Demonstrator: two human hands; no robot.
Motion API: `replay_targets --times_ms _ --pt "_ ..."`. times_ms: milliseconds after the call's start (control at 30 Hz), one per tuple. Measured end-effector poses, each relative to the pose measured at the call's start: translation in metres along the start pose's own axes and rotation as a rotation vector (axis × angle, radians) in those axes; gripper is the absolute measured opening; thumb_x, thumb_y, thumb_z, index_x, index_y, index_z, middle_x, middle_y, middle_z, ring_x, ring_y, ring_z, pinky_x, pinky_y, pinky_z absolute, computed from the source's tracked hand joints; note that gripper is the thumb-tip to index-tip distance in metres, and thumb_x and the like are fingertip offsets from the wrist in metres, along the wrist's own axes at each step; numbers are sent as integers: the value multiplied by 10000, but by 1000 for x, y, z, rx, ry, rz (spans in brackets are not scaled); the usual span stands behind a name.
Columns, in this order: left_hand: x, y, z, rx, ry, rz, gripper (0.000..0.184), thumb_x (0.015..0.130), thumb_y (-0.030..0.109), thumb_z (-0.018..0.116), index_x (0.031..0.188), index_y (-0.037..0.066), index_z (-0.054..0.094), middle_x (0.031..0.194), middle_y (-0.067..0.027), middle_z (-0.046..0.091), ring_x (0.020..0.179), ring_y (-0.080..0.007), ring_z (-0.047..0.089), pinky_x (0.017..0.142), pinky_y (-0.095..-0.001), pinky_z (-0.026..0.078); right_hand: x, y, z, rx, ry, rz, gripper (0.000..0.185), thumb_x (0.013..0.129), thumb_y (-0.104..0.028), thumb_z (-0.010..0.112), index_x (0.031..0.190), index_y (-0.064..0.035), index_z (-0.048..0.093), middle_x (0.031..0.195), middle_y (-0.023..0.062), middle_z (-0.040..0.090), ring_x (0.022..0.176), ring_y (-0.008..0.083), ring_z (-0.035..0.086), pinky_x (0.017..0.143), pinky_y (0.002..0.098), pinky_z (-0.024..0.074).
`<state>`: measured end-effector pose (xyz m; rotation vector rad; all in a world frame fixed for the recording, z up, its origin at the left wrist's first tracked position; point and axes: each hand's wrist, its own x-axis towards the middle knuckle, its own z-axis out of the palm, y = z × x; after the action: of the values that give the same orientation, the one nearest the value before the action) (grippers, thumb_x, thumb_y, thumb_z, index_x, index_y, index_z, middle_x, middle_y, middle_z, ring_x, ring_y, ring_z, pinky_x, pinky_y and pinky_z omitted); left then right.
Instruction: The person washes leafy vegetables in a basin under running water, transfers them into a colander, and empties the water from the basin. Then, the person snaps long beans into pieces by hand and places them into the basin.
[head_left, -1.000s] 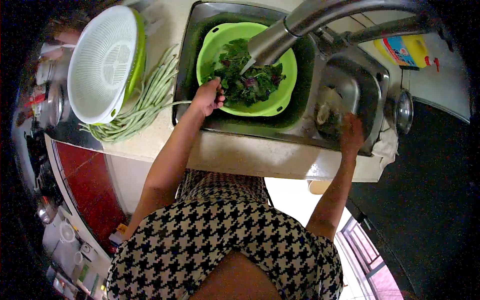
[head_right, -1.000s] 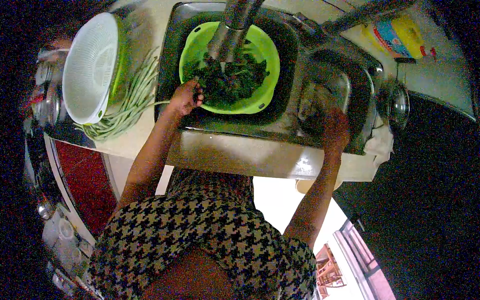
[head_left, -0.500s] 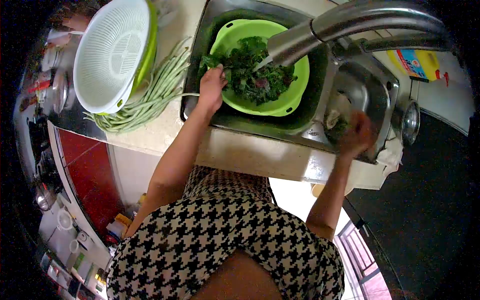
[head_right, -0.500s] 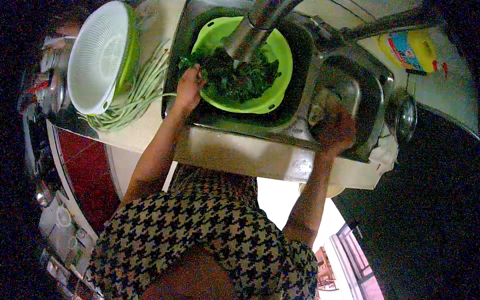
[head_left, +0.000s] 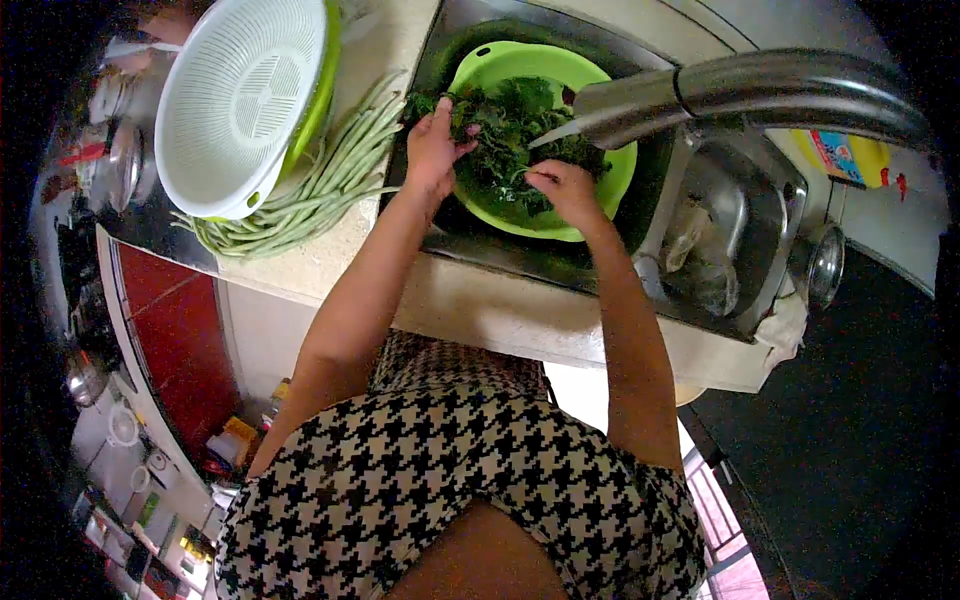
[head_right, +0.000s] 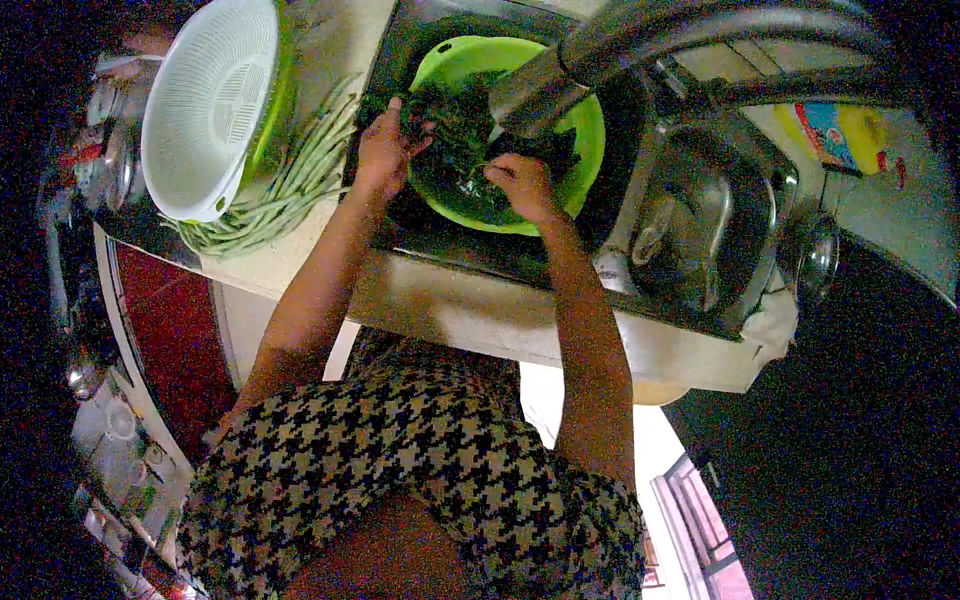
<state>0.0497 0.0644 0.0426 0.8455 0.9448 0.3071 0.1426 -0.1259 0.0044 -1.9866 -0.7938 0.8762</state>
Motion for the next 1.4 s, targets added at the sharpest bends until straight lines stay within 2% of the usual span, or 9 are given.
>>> replay_targets --times_ms 267,367,467,633,767,867,1033,1267,1400 --pt "-21 -19 9 62 4 -192 220 856 305 547 874 86 553 885 8 587 749 -108 511 617 -274 470 -31 -39 -37 619 119 237 208 852 -213 534 986 -80 621 732 -24 548 608 54 470 538 200 382" --pt "-33 -27 10 181 -84 -300 210 852 324 551 878 117 577 920 19 588 778 -116 520 606 -268 466 -22 -47 -20 564 172 329 209 844 -210 549 978 -64 617 742 -17 556 618 62 486 544 207 394" --pt "-33 -31 5 261 -176 -377 212 850 333 553 876 125 585 912 23 586 766 -116 526 596 -268 466 -10 -28 11 336 238 84 218 836 -209 565 965 -37 607 737 -24 548 642 68 503 555 212 410" --pt "-36 -31 7 280 -103 -417 254 846 330 563 904 83 563 856 -19 577 684 -123 538 546 -250 457 -13 -52 29 -256 280 -70 106 786 -152 578 855 -72 577 802 150 578 681 338 556 601 361 457" --pt "-29 -46 -9 199 -120 -410 247 861 309 545 916 68 536 829 -24 570 665 -122 536 529 -253 455 -19 -63 39 -369 130 -44 146 807 -161 533 924 -77 559 830 151 578 708 353 561 620 394 453" --pt "-31 -52 -13 47 -25 -331 225 879 284 518 912 63 533 810 -18 560 660 -120 528 528 -258 448 -16 -41 56 -6 217 -191 147 797 -165 528 906 -78 576 826 155 581 719 348 569 627 398 454" --pt "-47 -58 -7 0 131 -251 210 895 281 482 921 87 556 865 -26 576 773 -145 518 685 -280 410 -9 -58 63 -160 214 39 165 784 -193 526 852 -59 595 797 148 588 718 306 582 632 378 451" --pt "-44 -63 -11 -168 232 -133 171 886 246 501 837 83 478 785 -14 518 688 -134 502 570 -297 436 7 4 73 -141 283 140 179 809 -220 504 873 -67 570 792 108 602 684 260 587 600 348 459" --pt "-52 -42 -11 -97 215 -188 125 866 220 494 857 97 472 792 -13 497 698 -141 512 589 -276 410 13 36 28 604 104 434 192 876 -232 447 940 -56 488 920 50 556 719 159 574 560 314 484"
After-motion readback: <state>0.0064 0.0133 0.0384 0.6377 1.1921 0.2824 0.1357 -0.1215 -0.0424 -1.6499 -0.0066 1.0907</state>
